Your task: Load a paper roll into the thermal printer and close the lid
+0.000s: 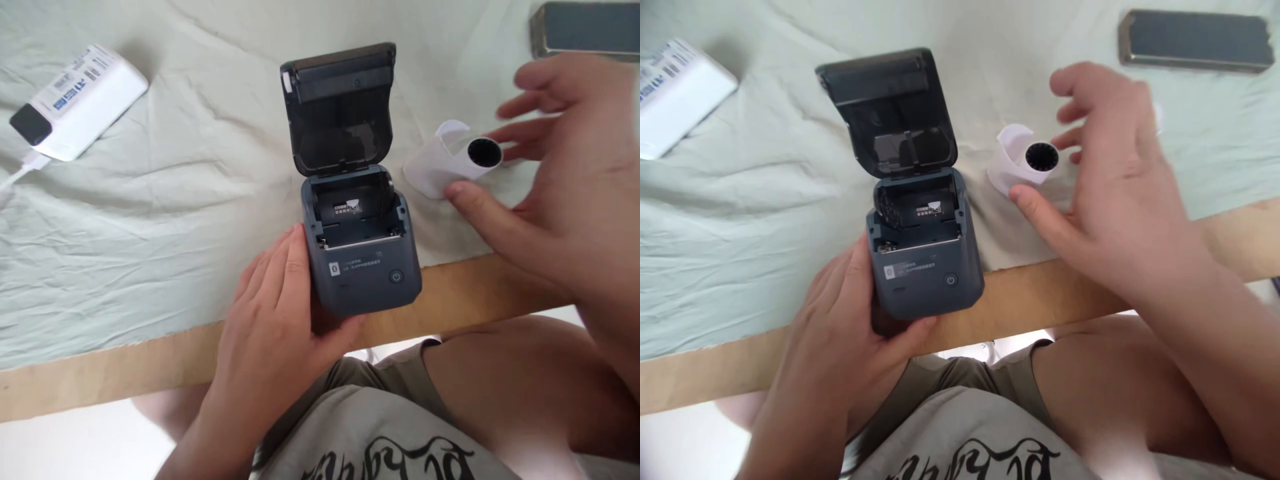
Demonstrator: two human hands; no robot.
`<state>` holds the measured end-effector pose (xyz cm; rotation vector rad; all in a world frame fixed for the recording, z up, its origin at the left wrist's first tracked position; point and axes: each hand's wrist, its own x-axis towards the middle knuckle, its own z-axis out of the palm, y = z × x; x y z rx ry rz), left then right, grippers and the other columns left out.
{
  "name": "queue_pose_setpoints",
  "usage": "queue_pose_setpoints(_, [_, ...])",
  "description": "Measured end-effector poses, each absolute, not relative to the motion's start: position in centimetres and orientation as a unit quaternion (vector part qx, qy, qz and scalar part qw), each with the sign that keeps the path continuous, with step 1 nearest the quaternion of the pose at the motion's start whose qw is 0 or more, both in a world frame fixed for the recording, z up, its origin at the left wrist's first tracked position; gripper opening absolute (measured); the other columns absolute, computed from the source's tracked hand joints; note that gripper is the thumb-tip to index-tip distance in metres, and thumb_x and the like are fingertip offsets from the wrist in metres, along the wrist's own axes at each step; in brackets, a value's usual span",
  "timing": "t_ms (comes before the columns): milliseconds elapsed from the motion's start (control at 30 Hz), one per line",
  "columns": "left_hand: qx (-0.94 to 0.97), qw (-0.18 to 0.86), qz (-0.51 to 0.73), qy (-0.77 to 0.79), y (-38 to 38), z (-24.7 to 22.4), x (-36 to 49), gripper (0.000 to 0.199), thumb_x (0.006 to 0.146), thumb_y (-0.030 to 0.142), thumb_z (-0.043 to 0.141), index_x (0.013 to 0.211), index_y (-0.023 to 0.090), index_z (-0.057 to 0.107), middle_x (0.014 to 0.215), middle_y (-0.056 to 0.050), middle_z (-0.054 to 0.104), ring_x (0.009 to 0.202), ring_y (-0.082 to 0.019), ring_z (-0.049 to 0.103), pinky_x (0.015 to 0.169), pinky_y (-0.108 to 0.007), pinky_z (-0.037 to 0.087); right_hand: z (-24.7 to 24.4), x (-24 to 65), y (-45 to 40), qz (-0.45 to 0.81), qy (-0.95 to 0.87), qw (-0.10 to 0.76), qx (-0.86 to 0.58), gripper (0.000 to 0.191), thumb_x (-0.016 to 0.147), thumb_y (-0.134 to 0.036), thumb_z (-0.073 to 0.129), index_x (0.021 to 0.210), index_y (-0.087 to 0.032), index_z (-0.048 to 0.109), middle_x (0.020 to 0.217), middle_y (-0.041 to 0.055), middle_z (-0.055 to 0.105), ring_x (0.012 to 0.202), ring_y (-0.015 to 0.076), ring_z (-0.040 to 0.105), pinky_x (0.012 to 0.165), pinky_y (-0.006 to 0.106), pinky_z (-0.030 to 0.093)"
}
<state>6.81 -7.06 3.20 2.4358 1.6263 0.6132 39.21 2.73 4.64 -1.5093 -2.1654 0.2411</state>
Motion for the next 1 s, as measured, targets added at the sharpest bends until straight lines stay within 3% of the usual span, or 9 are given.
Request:
queue_pose_setpoints(133, [0.812, 0.078, 0.197, 0.543, -7.1, 3.3, 6.8, 0.083, 0.113, 0.041, 0.071, 0.182, 0.006, 0.042, 0.164, -0.033, 0.076, 0.156, -0.046, 0.079, 0.129, -0.063, 0.069, 3.0, 38.6, 4.0, 0.110, -0.799, 0.206, -0.554, 0.080, 0.116, -0.091, 0.056, 0.175, -0.038, 0.041, 0.141, 0.0081, 0.074, 0.096, 0.0171, 0.074, 0.089, 0.050, 0.069])
queue_pose_setpoints(233, [0.810, 0.085, 0.198, 0.546, -7.2, 3.3, 6.9, 0.086, 0.110, 0.040, 0.074, 0.183, 0.008, 0.041, 0.167, -0.032, 0.076, 0.158, -0.046, 0.078, 0.131, -0.064, 0.068, 2.9, 38.8, 4.3, 0.163, -0.801, 0.225, -0.530, 0.071, 0.116, -0.081, 0.065, 0.168, -0.039, 0.043, 0.130, 0.0033, 0.078, 0.079, 0.0111, 0.065, 0.086, 0.045, 0.068])
queue_pose_setpoints(300, [0.807, 0.091, 0.200, 0.548, -7.2, 3.3, 6.9, 0.090, 0.109, 0.040, 0.076, 0.186, 0.011, 0.039, 0.169, -0.030, 0.075, 0.159, -0.045, 0.077, 0.132, -0.064, 0.067, 3.1, 38.7, 4.2, 0.186, -0.825, 0.216, -0.488, 0.053, 0.120, -0.068, 0.062, 0.161, -0.037, 0.049, 0.123, 0.0003, 0.078, 0.070, 0.0075, 0.058, 0.078, 0.039, 0.065])
queue_pose_setpoints(400, [0.803, 0.100, 0.205, 0.551, -7.2, 3.3, 6.9, 0.093, 0.109, 0.039, 0.078, 0.188, 0.014, 0.037, 0.171, -0.029, 0.074, 0.159, -0.045, 0.076, 0.133, -0.064, 0.066, 3.2, 38.6, 4.2, 0.139, -0.871, 0.212, -0.421, 0.034, 0.123, -0.053, 0.058, 0.150, -0.034, 0.062, 0.123, 0.0023, 0.075, 0.083, 0.0120, 0.069, 0.077, 0.037, 0.065])
queue_pose_setpoints(467, [0.804, 0.107, 0.204, 0.549, -7.2, 3.4, 6.9, 0.092, 0.110, 0.038, 0.077, 0.189, 0.015, 0.037, 0.171, -0.029, 0.073, 0.160, -0.045, 0.076, 0.133, -0.065, 0.066, 3.0, 38.6, 4.1, 0.080, -0.878, 0.225, -0.414, 0.032, 0.122, -0.054, 0.062, 0.147, -0.033, 0.068, 0.129, 0.0062, 0.075, 0.111, 0.0209, 0.079, 0.091, 0.043, 0.071])
queue_pose_setpoints(533, [0.804, 0.110, 0.204, 0.547, -7.2, 3.4, 7.0, 0.091, 0.110, 0.036, 0.077, 0.189, 0.015, 0.037, 0.171, -0.029, 0.074, 0.160, -0.045, 0.076, 0.133, -0.065, 0.066, 2.8, 38.8, 4.0, 0.074, -0.862, 0.231, -0.445, 0.039, 0.121, -0.058, 0.065, 0.152, -0.034, 0.065, 0.133, 0.0081, 0.074, 0.122, 0.0246, 0.080, 0.099, 0.047, 0.072])
queue_pose_setpoints(700, [0.802, 0.105, 0.198, 0.554, -7.1, 3.5, 7.2, 0.084, 0.111, 0.036, 0.074, 0.185, 0.011, 0.042, 0.169, -0.031, 0.075, 0.159, -0.045, 0.076, 0.133, -0.064, 0.066, 2.7, 39.4, 3.7, 0.173, -0.851, 0.199, -0.454, 0.054, 0.120, -0.059, 0.061, 0.168, -0.038, 0.047, 0.118, 0.0024, 0.073, 0.074, 0.0119, 0.065, 0.073, 0.038, 0.064])
queue_pose_setpoints(867, [0.800, 0.107, 0.196, 0.557, -7.2, 3.7, 7.1, 0.084, 0.112, 0.038, 0.073, 0.185, 0.011, 0.042, 0.170, -0.029, 0.074, 0.160, -0.044, 0.076, 0.134, -0.063, 0.065, 2.6, 39.3, 3.8, 0.105, -0.860, 0.219, -0.448, 0.045, 0.120, -0.062, 0.067, 0.155, -0.033, 0.067, 0.137, 0.0085, 0.073, 0.105, 0.0189, 0.078, 0.086, 0.041, 0.070])
queue_pose_setpoints(1000, [0.804, 0.100, 0.200, 0.550, -7.3, 3.6, 7.1, 0.085, 0.114, 0.038, 0.072, 0.187, 0.010, 0.039, 0.170, -0.030, 0.075, 0.159, -0.043, 0.076, 0.134, -0.063, 0.066, 2.5, 39.7, 3.8, 0.145, -0.840, 0.233, -0.467, 0.060, 0.120, -0.062, 0.063, 0.173, -0.037, 0.047, 0.133, 0.0071, 0.071, 0.088, 0.0129, 0.068, 0.069, 0.034, 0.057])
